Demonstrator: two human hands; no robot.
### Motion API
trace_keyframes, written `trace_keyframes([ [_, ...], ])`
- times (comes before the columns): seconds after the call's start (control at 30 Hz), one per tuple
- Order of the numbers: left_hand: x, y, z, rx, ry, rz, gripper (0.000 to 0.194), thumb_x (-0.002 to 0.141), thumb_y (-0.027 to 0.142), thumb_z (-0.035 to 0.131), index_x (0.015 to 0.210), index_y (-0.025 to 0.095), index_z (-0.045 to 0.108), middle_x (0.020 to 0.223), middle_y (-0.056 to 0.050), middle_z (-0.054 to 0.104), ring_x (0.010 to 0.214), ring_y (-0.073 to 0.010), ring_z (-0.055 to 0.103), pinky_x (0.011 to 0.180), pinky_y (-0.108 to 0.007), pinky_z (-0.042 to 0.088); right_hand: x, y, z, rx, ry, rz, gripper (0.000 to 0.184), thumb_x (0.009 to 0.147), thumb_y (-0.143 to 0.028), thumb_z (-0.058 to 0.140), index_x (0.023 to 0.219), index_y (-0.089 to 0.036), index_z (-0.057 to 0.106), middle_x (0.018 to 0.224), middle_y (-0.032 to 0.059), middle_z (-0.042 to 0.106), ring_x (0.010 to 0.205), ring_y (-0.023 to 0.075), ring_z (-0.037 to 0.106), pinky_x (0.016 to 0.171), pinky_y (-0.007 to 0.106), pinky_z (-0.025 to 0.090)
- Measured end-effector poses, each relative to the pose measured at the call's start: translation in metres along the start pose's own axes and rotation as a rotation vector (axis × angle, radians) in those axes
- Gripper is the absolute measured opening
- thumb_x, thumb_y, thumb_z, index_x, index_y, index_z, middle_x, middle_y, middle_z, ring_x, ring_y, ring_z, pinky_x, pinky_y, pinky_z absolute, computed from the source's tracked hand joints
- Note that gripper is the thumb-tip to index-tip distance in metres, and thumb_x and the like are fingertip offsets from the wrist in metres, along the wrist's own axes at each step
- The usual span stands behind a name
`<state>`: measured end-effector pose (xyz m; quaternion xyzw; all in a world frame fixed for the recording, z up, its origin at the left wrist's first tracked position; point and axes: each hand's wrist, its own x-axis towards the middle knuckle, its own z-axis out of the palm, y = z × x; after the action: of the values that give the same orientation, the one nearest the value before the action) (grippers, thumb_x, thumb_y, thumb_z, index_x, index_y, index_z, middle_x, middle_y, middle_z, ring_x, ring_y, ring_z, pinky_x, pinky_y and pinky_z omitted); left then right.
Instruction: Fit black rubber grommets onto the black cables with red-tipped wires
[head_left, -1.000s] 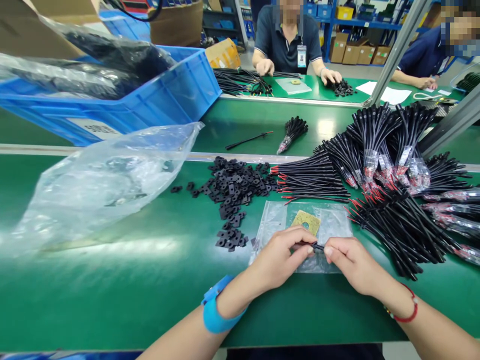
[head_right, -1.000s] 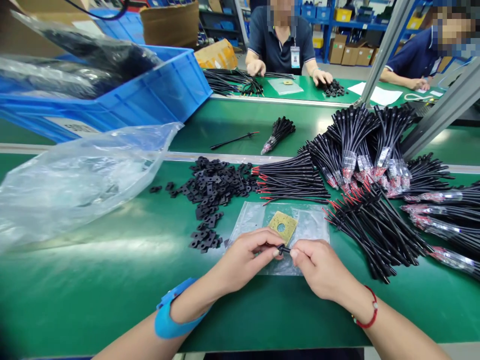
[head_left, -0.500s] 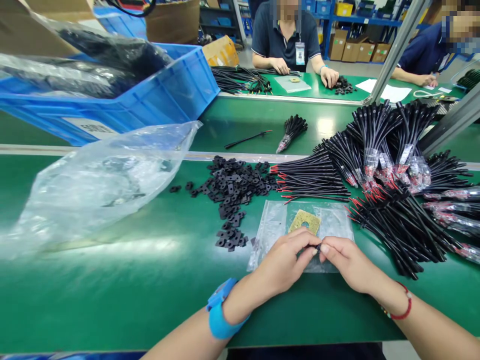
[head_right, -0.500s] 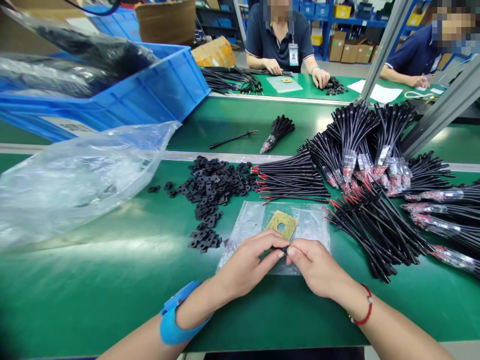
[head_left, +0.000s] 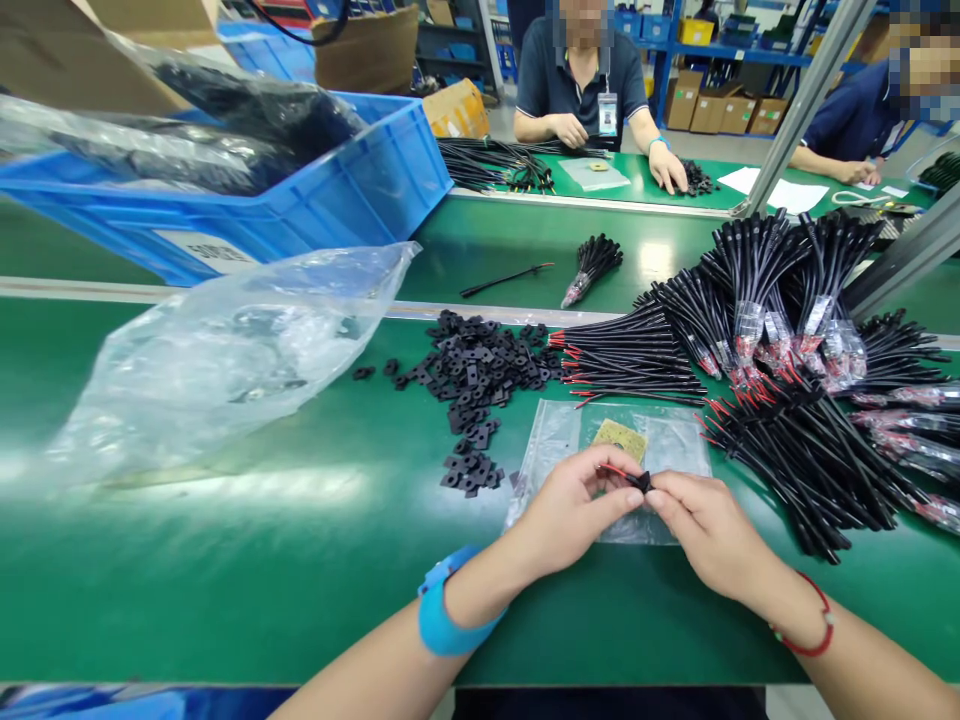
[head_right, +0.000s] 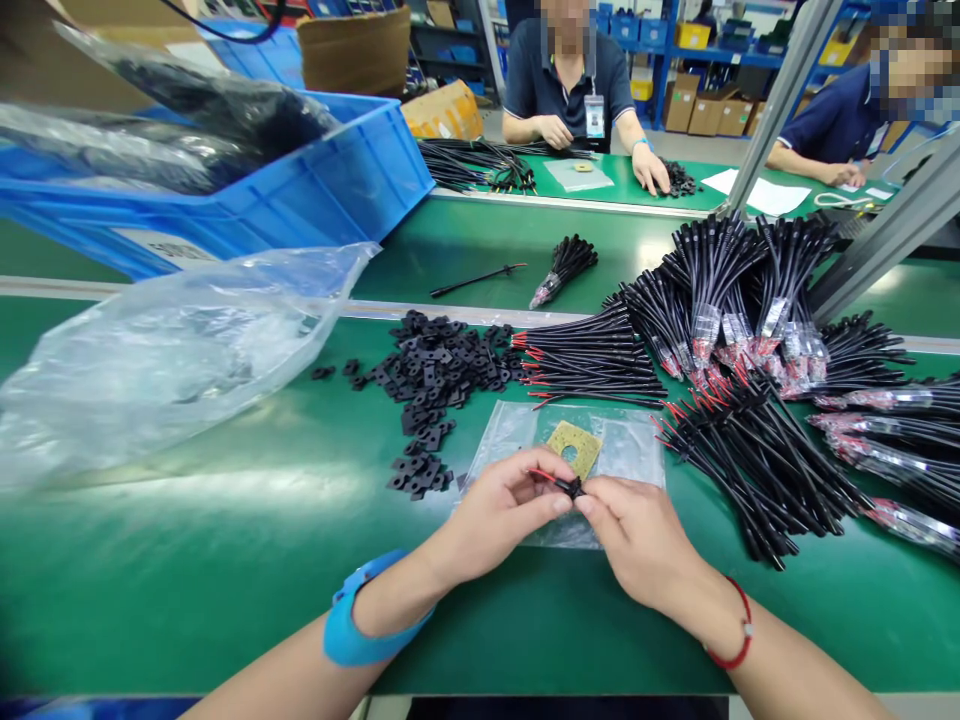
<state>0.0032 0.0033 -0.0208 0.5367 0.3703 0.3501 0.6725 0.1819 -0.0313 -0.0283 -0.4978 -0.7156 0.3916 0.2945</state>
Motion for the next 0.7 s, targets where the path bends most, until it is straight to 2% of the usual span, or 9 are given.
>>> trace_keyframes([
  [0.07,0.000,0.002,-0.002,-0.002,-0.053,0.034,0.018,0.071,0.026,0.071,0.082,0.015,0.062,0.079,-0.002,0.058,0.072,-0.0134,0.056,0.069,-0.027,0.046,-0.001,0.000,-0.001,0.384,-0.177,0.189,0.038,0.093,-0.047,0.040,0.073,-0.017,0.054,0.052,-0.0057,0.037,0.045,0.0080,0.033,0.045,0.021,0.027],
  [0.13,0.000,0.003,-0.003,-0.004,-0.102,0.054,0.020,0.069,0.028,0.074,0.080,0.014,0.064,0.078,-0.002,0.058,0.071,-0.0131,0.054,0.068,-0.026,0.045,-0.001,0.001,-0.002,0.692,-0.323,0.313,0.040,0.089,-0.053,0.045,0.078,-0.016,0.055,0.048,-0.0089,0.032,0.038,0.0059,0.024,0.039,0.020,0.020],
  [0.23,0.000,0.003,-0.006,-0.028,-0.120,0.055,0.023,0.068,0.032,0.076,0.079,0.014,0.065,0.078,-0.002,0.058,0.070,-0.0127,0.053,0.066,-0.025,0.044,0.000,0.002,-0.002,0.827,-0.406,0.352,0.042,0.086,-0.055,0.048,0.080,-0.015,0.056,0.046,-0.0098,0.033,0.035,0.0046,0.022,0.037,0.020,0.017],
  [0.3,0.002,0.001,-0.006,-0.024,-0.085,0.057,0.023,0.068,0.033,0.075,0.079,0.015,0.065,0.077,-0.002,0.058,0.070,-0.0127,0.053,0.067,-0.026,0.044,0.001,0.002,0.000,0.699,-0.323,0.320,0.041,0.088,-0.054,0.046,0.081,-0.015,0.057,0.049,-0.0077,0.039,0.037,0.0055,0.029,0.039,0.020,0.023],
  [0.43,0.008,-0.008,-0.004,-0.033,0.011,0.064,0.022,0.070,0.031,0.073,0.082,0.015,0.063,0.079,-0.001,0.058,0.073,-0.0132,0.053,0.070,-0.027,0.044,0.002,0.000,0.003,0.171,0.043,0.138,0.024,0.089,-0.039,0.049,0.094,-0.018,0.058,0.070,-0.0004,0.056,0.059,0.0112,0.049,0.056,0.023,0.040],
  [0.47,0.009,-0.010,-0.003,-0.045,0.014,0.056,0.022,0.070,0.030,0.073,0.083,0.016,0.063,0.080,-0.001,0.058,0.074,-0.0133,0.053,0.071,-0.027,0.043,0.001,-0.001,0.004,0.049,0.093,0.072,0.020,0.090,-0.035,0.048,0.095,-0.019,0.058,0.076,0.0012,0.059,0.065,0.0128,0.052,0.061,0.024,0.042],
  [0.57,0.009,-0.012,-0.002,-0.060,-0.014,0.034,0.026,0.071,0.031,0.073,0.090,0.017,0.061,0.084,-0.002,0.058,0.076,-0.0134,0.053,0.073,-0.028,0.044,-0.003,-0.002,-0.001,-0.220,0.130,-0.088,0.016,0.092,-0.027,0.042,0.094,-0.020,0.057,0.087,0.0043,0.064,0.077,0.0159,0.058,0.070,0.028,0.043],
  [0.63,0.008,-0.008,-0.006,-0.048,-0.025,0.048,0.035,0.072,0.032,0.072,0.101,0.018,0.058,0.091,-0.003,0.058,0.077,-0.0135,0.053,0.072,-0.028,0.044,-0.008,0.003,-0.009,-0.372,0.202,-0.111,0.017,0.093,-0.025,0.041,0.098,-0.020,0.056,0.093,0.0052,0.064,0.081,0.0169,0.060,0.073,0.028,0.044],
  [0.7,0.008,-0.002,-0.014,0.003,0.022,0.088,0.038,0.074,0.032,0.069,0.107,0.019,0.056,0.099,-0.005,0.057,0.077,-0.0135,0.053,0.071,-0.028,0.045,-0.015,0.012,-0.019,-0.547,0.325,-0.062,0.019,0.094,-0.025,0.040,0.100,-0.019,0.056,0.095,0.0065,0.063,0.082,0.0179,0.060,0.073,0.029,0.044],
])
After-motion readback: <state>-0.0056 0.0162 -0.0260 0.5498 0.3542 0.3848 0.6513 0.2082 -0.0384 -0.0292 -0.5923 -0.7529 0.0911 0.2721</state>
